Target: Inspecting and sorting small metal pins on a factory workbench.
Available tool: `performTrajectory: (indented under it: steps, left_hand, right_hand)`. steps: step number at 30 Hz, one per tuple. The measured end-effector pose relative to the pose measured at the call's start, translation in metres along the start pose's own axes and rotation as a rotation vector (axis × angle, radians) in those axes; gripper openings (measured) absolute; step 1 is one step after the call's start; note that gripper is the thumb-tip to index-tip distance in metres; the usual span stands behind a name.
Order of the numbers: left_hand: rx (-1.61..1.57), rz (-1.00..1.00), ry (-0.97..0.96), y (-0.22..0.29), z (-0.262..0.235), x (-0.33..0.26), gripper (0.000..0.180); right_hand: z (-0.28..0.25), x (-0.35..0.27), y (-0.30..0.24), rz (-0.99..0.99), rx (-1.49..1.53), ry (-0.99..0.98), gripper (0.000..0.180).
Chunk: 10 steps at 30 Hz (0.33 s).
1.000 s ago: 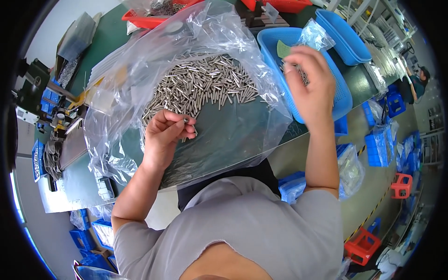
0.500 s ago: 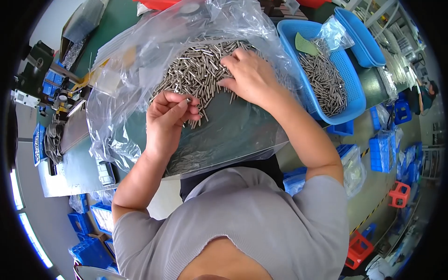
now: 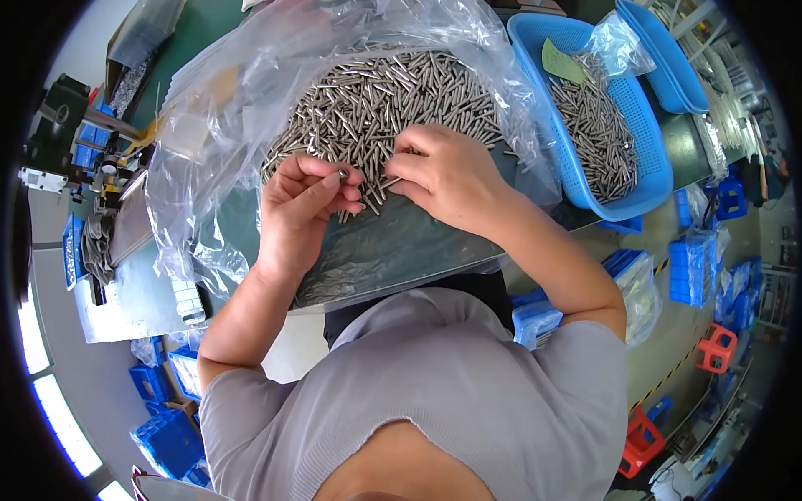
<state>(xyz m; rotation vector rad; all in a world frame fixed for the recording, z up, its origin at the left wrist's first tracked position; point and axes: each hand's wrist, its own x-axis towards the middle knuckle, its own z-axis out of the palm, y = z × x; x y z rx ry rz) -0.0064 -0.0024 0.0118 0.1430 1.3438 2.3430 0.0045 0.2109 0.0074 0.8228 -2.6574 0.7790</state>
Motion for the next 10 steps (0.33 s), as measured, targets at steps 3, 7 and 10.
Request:
performTrajectory:
  steps: [3, 7, 10]
  left_hand:
    - [0.015, -0.004, -0.027, -0.0005, -0.0003, 0.0003, 0.005]
    - [0.045, -0.044, -0.037, -0.0030, -0.0006, -0.0003, 0.006]
    - [0.090, -0.076, -0.085, -0.0053, 0.0012, -0.0011, 0.008]
  right_hand:
    - [-0.0045, -0.0027, 0.0013, -0.002, 0.035, 0.055, 0.017]
    - [-0.0064, -0.0056, 0.0038, 0.113, 0.295, 0.086, 0.016]
    - [-0.0103, -0.0061, 0.0020, 0.155, 0.488, 0.093, 0.016]
